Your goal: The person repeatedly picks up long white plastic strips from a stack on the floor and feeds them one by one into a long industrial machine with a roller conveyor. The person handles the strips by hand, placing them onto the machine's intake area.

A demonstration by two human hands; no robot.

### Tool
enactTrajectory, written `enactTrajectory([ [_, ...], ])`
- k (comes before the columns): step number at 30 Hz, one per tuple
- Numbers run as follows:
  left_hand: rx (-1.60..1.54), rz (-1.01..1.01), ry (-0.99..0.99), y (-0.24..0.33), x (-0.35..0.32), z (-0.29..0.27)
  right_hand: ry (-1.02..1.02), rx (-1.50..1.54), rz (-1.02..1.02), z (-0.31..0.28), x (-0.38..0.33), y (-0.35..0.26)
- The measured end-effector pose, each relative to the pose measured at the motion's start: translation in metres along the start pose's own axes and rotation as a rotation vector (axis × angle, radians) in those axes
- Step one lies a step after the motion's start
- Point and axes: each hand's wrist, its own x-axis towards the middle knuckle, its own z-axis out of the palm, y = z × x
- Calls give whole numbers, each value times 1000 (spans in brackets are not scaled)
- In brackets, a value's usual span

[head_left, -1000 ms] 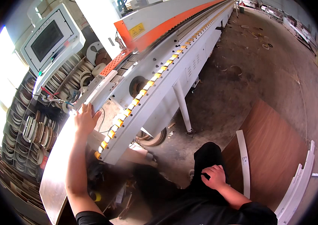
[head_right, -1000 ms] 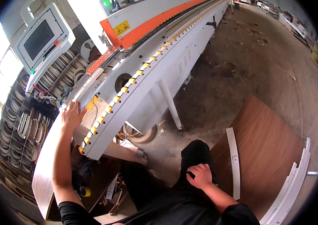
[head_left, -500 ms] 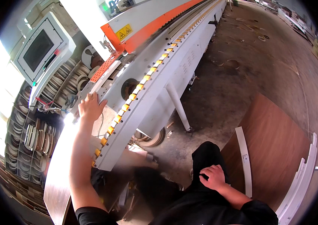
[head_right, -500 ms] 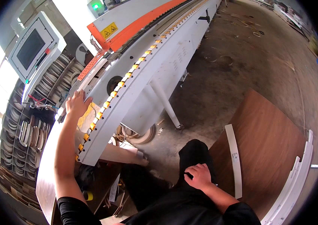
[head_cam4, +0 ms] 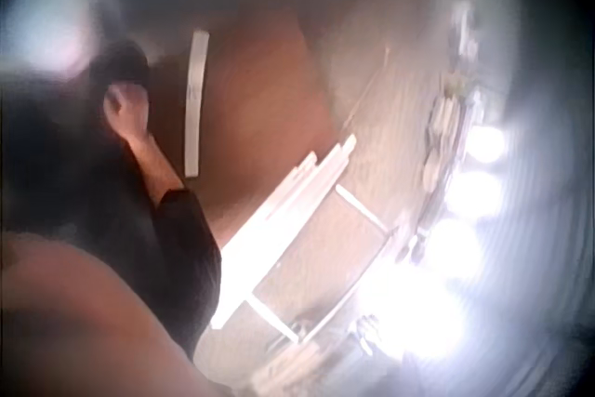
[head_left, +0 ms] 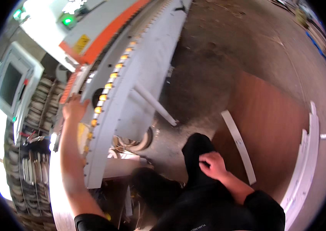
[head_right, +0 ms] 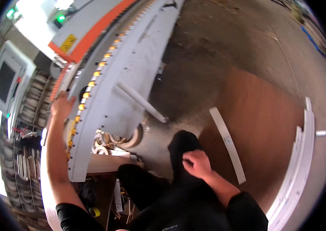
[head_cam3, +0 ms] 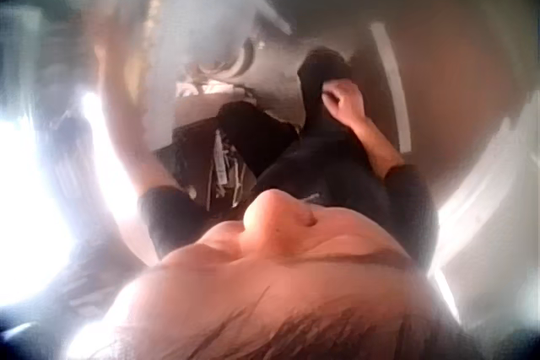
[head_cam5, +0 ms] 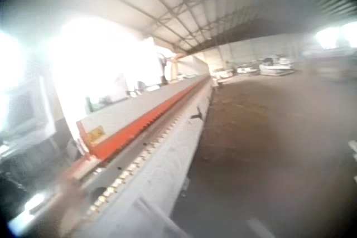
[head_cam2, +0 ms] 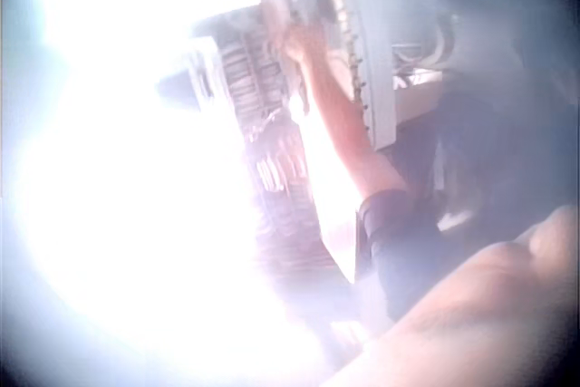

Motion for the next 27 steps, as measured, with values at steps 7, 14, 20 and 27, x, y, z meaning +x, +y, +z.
enactTrajectory([
  [7, -367, 401, 442, 15, -93, -70, 151, -659, 581, -78, -69, 109],
  [14, -519, 756, 450, 61, -209, -124, 183, -633, 804, -99, -147, 142],
  [20, -564, 991, 523, 101, -275, -138, 349, -389, 525, -85, -98, 81],
  [27, -470, 1119, 563, 115, -304, -142, 280, -249, -101, -91, -5, -50],
])
